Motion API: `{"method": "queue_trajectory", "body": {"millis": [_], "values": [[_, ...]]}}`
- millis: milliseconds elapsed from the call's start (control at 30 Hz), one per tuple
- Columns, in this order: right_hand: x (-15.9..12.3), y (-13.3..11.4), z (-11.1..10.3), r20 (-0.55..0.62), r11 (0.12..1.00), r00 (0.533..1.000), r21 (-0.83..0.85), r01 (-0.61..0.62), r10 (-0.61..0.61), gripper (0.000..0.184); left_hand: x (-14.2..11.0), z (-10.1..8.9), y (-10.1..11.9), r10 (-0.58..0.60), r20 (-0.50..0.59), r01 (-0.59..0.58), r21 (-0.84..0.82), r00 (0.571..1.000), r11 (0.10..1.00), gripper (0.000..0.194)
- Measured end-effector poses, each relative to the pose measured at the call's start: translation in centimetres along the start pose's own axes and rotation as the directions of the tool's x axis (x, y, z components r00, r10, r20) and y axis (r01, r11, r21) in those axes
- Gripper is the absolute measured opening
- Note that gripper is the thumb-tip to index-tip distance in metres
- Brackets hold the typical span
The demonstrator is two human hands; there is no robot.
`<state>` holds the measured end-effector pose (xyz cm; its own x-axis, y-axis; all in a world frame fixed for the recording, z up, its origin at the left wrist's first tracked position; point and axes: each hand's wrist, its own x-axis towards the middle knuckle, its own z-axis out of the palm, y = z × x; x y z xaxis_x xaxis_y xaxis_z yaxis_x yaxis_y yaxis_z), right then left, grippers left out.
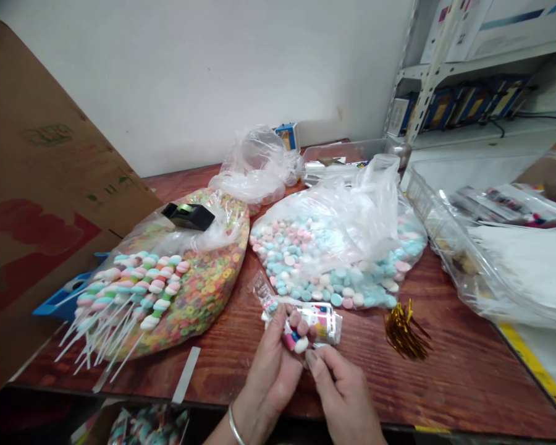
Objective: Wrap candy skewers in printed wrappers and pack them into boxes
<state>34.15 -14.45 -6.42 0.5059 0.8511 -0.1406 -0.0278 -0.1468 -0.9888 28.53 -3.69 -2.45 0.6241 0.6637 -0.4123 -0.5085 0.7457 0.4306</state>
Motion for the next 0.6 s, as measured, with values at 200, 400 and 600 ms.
{"method": "queue_trajectory", "body": {"millis": [200,400,600], "values": [[1.1,-0.7,0.8,0.083,0.897,0.962,0.350,-0.271,0.259,0.048,0.1,-0.6,-0.2,-0.050,-0.039,0.050,-0.013,0.998,0.999,0.022],[0.2,0.7,-0.3,-0.051,0.961,0.983,-0.225,0.161,-0.177,0.022,1.3,-0.8,1.9,0.069,-0.025,-0.069,-0.032,0.997,0.997,0.007],[-0.4,1.1,-0.7,0.079,0.830,0.933,-0.435,0.350,-0.352,0.019,1.5,-0.8,1.8,0.051,-0.034,-0.054,-0.124,0.998,0.991,0.012]]}}
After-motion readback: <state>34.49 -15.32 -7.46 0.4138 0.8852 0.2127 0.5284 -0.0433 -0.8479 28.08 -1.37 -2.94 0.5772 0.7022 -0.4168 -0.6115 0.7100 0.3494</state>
